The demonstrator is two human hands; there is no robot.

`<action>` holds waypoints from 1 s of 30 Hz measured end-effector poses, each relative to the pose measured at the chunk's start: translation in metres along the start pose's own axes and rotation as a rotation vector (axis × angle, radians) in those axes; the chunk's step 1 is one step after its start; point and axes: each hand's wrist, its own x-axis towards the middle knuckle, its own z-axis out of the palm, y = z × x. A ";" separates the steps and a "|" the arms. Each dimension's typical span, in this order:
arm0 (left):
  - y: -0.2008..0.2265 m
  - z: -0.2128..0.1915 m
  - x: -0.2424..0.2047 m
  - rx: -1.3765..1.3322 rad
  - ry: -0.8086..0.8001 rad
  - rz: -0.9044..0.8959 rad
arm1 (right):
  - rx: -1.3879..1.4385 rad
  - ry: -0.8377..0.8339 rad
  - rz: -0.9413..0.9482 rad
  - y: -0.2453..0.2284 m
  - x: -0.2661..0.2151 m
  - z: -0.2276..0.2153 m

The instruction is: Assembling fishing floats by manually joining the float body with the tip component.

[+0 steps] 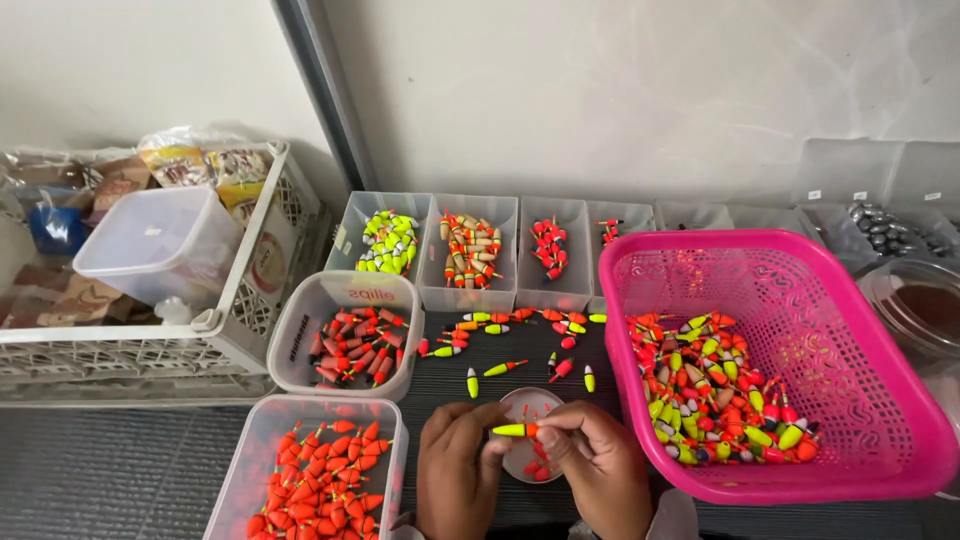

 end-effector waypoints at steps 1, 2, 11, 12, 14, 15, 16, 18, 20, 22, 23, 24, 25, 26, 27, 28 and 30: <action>-0.001 -0.002 0.001 -0.038 0.006 -0.043 | -0.059 -0.009 -0.105 -0.004 0.000 0.002; -0.002 -0.003 0.002 -0.076 0.012 -0.085 | -0.118 -0.018 -0.211 -0.008 0.001 0.004; -0.012 -0.005 -0.010 -0.058 0.061 0.001 | 0.114 0.059 0.213 0.006 -0.008 0.019; -0.011 -0.003 -0.010 -0.071 0.058 0.008 | 0.106 0.071 0.209 0.006 -0.007 0.018; -0.009 -0.003 -0.010 -0.034 0.101 0.059 | 0.129 0.053 0.229 0.004 -0.004 0.020; -0.010 -0.001 -0.010 -0.034 0.109 0.063 | 0.127 0.049 0.221 0.002 -0.003 0.021; -0.010 0.000 -0.011 -0.006 0.122 0.028 | 0.116 0.074 0.229 0.000 -0.002 0.023; -0.011 0.004 -0.014 0.011 0.140 -0.001 | 0.095 0.105 0.230 -0.016 -0.002 0.028; -0.012 0.015 -0.012 0.098 0.171 -0.119 | -0.439 0.225 -0.247 -0.043 -0.003 0.033; -0.018 0.021 -0.011 0.197 0.218 -0.034 | -0.494 0.176 -0.385 -0.070 -0.013 0.024; -0.022 0.023 -0.011 0.321 0.276 0.031 | -0.535 0.093 -0.514 -0.082 -0.018 0.021; -0.024 0.026 -0.011 0.300 0.268 0.048 | -0.550 0.117 -0.514 -0.097 -0.030 0.013; -0.027 0.027 -0.011 0.335 0.233 0.080 | -0.515 0.110 -0.369 -0.111 -0.042 0.007; -0.030 0.028 -0.011 0.370 0.198 0.114 | -0.476 0.102 -0.226 -0.126 -0.054 0.002; -0.034 0.029 -0.014 0.361 0.192 0.126 | -0.480 0.119 -0.226 -0.139 -0.055 -0.021; -0.038 0.030 -0.016 0.384 0.186 0.136 | -0.548 0.087 -0.324 -0.152 -0.057 -0.043; -0.058 0.043 -0.023 0.391 0.172 0.167 | -0.628 0.079 -0.420 -0.171 -0.058 -0.084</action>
